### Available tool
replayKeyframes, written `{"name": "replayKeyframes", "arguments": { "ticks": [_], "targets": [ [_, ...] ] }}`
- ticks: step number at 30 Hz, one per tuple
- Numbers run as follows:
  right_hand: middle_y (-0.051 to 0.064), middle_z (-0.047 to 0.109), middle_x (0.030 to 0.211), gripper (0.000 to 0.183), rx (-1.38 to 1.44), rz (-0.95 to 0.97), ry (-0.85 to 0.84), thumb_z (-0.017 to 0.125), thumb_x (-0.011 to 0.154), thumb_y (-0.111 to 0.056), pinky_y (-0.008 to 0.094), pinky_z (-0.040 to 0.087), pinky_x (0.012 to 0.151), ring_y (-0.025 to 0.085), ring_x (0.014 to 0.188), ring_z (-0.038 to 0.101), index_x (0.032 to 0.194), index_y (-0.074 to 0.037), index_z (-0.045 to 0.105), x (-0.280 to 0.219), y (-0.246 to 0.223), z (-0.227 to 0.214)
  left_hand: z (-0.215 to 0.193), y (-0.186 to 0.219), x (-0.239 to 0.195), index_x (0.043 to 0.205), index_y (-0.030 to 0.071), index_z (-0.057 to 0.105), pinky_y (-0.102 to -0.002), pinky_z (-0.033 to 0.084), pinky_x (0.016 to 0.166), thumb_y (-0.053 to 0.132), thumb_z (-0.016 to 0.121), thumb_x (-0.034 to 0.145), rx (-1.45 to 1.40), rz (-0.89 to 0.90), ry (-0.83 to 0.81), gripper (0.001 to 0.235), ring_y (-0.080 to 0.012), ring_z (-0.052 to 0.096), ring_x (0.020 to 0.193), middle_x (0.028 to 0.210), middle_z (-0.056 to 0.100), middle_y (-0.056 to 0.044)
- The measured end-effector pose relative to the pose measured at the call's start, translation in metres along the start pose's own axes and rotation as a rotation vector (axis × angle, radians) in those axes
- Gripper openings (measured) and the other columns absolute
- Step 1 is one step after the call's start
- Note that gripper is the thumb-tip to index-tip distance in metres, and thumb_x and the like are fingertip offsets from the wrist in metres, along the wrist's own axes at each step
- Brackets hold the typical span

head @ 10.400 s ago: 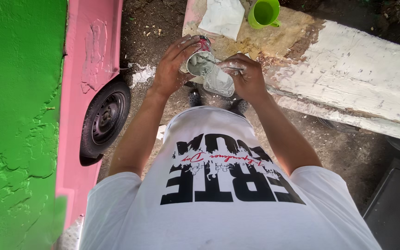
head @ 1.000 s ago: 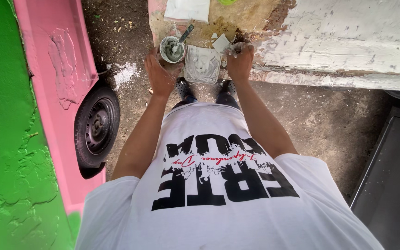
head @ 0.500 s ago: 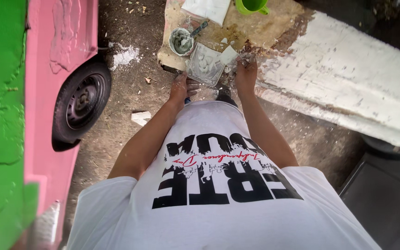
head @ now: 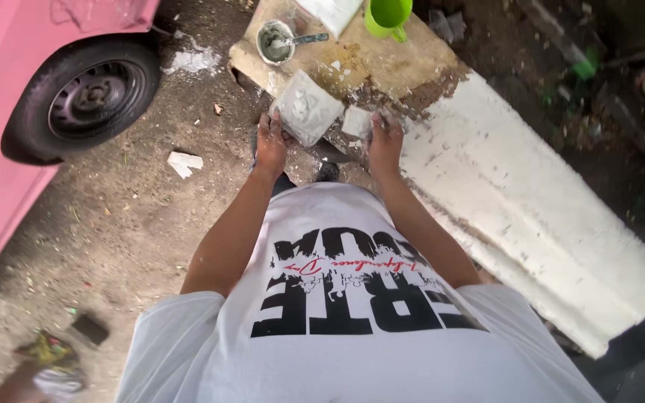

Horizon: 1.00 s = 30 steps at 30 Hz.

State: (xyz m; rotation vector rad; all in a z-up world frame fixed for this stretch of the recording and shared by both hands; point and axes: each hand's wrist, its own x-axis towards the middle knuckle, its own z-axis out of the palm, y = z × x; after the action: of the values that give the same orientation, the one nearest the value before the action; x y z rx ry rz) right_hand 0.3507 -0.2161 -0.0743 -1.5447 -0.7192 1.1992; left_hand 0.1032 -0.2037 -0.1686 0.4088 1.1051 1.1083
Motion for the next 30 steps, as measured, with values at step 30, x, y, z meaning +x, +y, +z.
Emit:
{"name": "replayKeyframes", "arguments": {
  "ticks": [30],
  "targets": [
    [-0.002,0.053,0.066,0.022,0.109,0.05,-0.586,0.06,0.105,-0.023,0.024,0.031,0.037,0.008,0.046,0.043,0.087,-0.009,0.058,-0.133,0.018,0.098,-0.075,0.03,-0.268,0.126,0.001,0.06,-0.044,0.061,0.087,0.043,0.055,0.101,-0.684,0.337,0.455,0.049,-0.0241,0.07,0.102,0.118,0.068,-0.013]
  ]
}}
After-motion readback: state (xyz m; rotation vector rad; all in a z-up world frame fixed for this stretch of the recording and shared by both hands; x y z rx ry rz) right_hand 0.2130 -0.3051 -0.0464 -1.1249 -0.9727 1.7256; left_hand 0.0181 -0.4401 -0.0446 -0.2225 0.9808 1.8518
